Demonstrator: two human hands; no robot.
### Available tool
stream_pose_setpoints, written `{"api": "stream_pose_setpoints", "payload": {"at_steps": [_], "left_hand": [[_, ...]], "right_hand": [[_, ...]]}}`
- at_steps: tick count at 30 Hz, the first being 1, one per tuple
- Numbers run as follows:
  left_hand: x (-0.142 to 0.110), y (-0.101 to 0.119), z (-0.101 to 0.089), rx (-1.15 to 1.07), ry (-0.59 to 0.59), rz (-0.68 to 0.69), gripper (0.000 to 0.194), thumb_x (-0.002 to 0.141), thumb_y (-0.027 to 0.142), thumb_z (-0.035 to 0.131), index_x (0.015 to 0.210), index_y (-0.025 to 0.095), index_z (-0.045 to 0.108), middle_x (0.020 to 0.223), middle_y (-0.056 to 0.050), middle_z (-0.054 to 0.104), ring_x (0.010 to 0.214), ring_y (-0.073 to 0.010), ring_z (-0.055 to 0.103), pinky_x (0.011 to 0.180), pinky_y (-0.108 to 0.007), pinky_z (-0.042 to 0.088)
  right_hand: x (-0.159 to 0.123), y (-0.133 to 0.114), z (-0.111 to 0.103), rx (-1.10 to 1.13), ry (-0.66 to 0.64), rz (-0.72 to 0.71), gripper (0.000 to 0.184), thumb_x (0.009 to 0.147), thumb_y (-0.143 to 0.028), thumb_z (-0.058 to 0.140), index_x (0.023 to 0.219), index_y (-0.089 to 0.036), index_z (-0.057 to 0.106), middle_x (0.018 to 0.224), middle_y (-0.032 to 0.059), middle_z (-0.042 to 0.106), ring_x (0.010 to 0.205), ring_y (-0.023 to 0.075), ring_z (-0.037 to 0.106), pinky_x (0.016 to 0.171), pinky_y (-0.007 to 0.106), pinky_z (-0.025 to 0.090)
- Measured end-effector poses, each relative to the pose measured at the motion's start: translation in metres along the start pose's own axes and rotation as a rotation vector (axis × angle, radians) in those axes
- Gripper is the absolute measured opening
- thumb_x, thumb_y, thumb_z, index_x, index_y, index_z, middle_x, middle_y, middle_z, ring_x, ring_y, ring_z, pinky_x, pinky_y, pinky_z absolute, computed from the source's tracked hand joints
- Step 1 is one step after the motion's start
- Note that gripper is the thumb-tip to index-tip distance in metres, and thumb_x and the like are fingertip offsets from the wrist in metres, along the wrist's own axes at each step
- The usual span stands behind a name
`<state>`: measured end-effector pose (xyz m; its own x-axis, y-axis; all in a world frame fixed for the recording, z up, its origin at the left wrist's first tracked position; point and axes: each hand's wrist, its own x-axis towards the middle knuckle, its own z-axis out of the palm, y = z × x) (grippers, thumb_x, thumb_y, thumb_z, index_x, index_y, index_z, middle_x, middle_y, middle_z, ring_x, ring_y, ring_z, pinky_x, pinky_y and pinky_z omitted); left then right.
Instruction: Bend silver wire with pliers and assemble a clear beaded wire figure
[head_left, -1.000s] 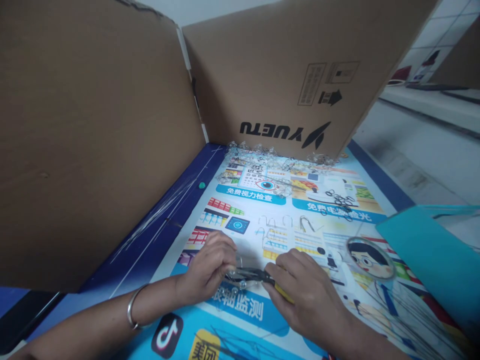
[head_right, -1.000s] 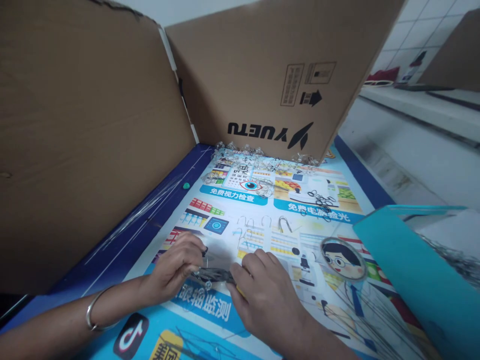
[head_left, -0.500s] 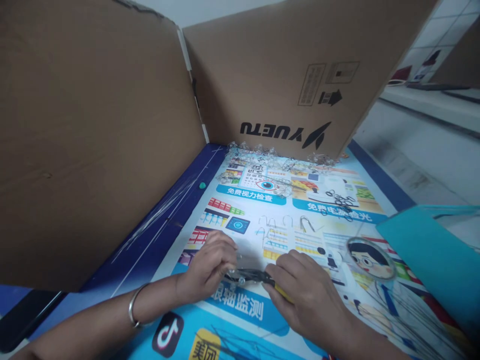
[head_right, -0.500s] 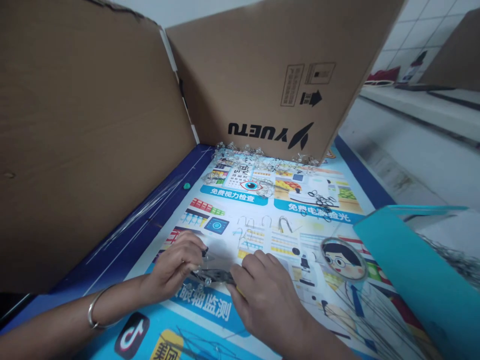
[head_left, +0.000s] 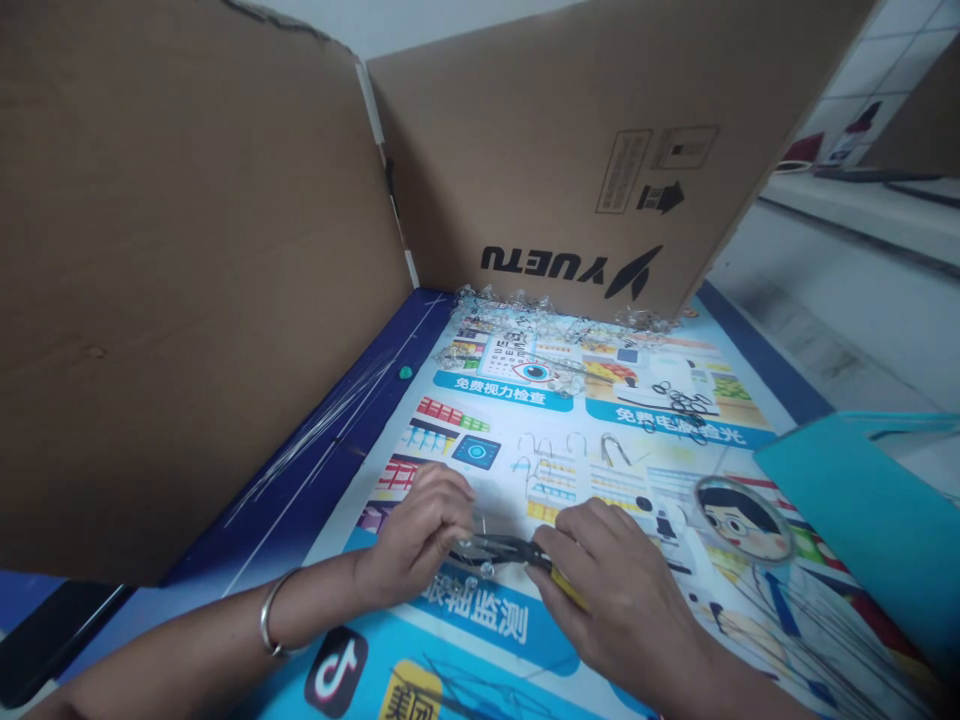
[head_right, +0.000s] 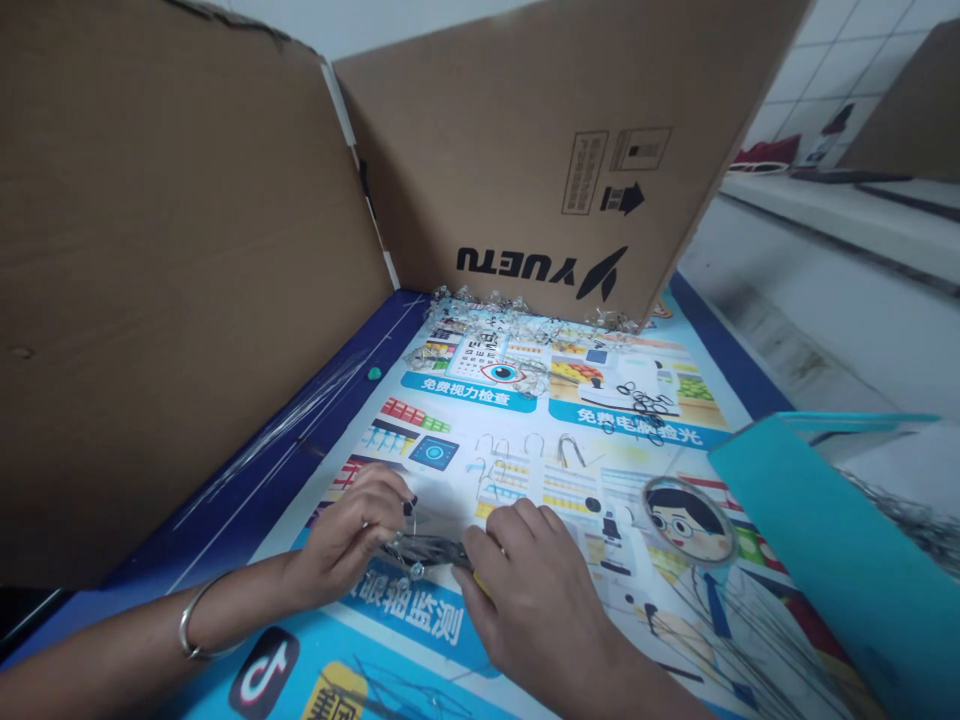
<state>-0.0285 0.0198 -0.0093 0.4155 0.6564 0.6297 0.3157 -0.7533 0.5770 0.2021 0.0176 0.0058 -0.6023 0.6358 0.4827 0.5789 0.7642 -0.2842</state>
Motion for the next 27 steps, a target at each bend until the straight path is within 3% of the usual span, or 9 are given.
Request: {"api": "stream_pose_setpoints", "payload": {"at_steps": [27], "left_hand": [[0.0070,0.0084,-0.0013,0.023,0.007,0.056,0.020,0.093,0.028,0.040,0.080,0.018,0.052,0.068,-0.002,0.057,0.082,-0.0192,0.054,0.078,-0.038,0.043]], "right_hand": [[0.0001,-0.0025,-0.0040,0.032,-0.042,-0.011,0.015,0.085,-0.024,0.046,0.083,-0.017,0.060,0.073,0.0052,0.053,0.070,0.0178,0.046,0.061,0.030,0.035]]}}
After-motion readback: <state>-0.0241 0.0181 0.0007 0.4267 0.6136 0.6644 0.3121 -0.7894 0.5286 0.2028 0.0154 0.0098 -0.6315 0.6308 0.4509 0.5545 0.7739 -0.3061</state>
